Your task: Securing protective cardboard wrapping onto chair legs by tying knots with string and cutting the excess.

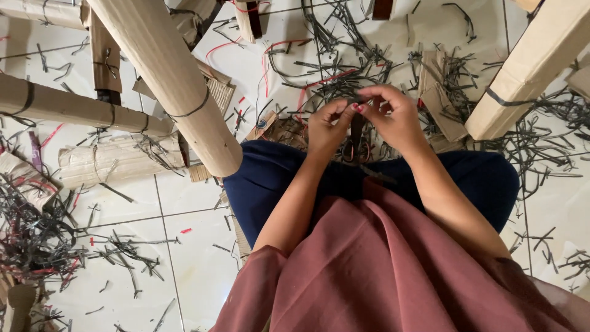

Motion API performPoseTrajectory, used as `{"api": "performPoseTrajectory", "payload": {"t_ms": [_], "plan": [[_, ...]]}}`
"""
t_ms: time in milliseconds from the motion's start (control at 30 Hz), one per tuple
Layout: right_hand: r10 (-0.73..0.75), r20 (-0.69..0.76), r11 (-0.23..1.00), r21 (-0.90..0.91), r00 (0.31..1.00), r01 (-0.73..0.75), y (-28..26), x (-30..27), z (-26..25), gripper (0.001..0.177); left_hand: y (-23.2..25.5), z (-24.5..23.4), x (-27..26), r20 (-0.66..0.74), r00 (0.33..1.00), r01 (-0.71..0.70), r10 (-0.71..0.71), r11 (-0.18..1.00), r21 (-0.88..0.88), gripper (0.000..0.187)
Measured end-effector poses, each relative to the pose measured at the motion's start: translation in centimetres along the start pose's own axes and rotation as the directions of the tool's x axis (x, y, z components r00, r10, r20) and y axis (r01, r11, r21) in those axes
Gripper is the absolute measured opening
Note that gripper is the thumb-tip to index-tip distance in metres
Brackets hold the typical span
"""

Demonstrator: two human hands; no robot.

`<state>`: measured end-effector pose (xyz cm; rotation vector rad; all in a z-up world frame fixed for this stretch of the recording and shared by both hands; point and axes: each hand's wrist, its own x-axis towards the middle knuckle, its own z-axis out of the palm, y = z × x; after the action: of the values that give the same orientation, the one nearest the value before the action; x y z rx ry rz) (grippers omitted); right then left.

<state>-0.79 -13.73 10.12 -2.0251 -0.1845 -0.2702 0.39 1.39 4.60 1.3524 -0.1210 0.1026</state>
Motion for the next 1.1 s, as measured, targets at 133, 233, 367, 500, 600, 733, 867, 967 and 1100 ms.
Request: {"api": "performPoseTrajectory", "payload": {"t_ms": [133, 233, 367, 500, 600, 733, 867, 967, 1100], "plan": [[0.023, 0.052, 1.000, 0.015, 0.998, -0.024, 1.4, 0.2, -0.3, 0.012, 0.6, -0.1, -0.3, -0.009, 0.999, 0.040, -0.040, 0.999, 0.016, 0.011], [0.061, 0.120, 0.994, 0.080, 0.991, -0.071, 2.1, 0.1, -0.6, 0.010, -0.1, -0.2, -0.5, -0.021, 0.994, 0.107, -0.108, 0.994, -0.035, 0.010], [0.099, 0.172, 0.986, 0.116, 0.980, -0.120, 1.3, 0.0, -0.9, 0.008, -1.1, 0.0, -0.6, 0.002, 0.995, 0.097, -0.097, 0.994, -0.049, 0.008], [0.072, 0.210, 0.981, 0.160, 0.975, -0.106, 2.5, -0.3, -1.1, 0.007, -1.1, 0.0, -0.6, 0.010, 0.994, 0.112, -0.112, 0.991, -0.069, 0.009], [0.113, 0.224, 0.967, 0.200, 0.968, -0.159, 1.8, -0.2, -0.9, 0.013, -0.8, -0.4, -0.6, -0.003, 0.989, 0.149, -0.151, 0.983, -0.111, 0.012], [0.089, 0.211, 0.969, 0.207, 0.973, -0.134, 0.9, 0.0, -0.5, 0.020, -0.1, -0.5, -0.8, 0.029, 0.993, 0.115, -0.113, 0.992, -0.053, 0.010], [0.076, 0.199, 0.964, 0.235, 0.977, -0.123, 1.1, 0.0, -0.5, 0.013, 0.4, -0.6, -0.9, 0.032, 0.996, 0.083, -0.081, 0.994, -0.075, 0.009], [0.061, 0.185, 0.962, 0.252, 0.981, -0.107, 1.3, -0.2, -0.5, 0.014, 1.4, -0.7, -0.8, 0.019, 0.998, 0.055, -0.053, 0.995, -0.083, 0.010], [0.050, 0.179, 0.940, 0.325, 0.983, -0.107, 1.7, -0.4, -0.5, 0.019, 1.2, -0.7, -1.0, 0.015, 0.998, 0.067, -0.066, 0.990, -0.125, 0.012]]}}
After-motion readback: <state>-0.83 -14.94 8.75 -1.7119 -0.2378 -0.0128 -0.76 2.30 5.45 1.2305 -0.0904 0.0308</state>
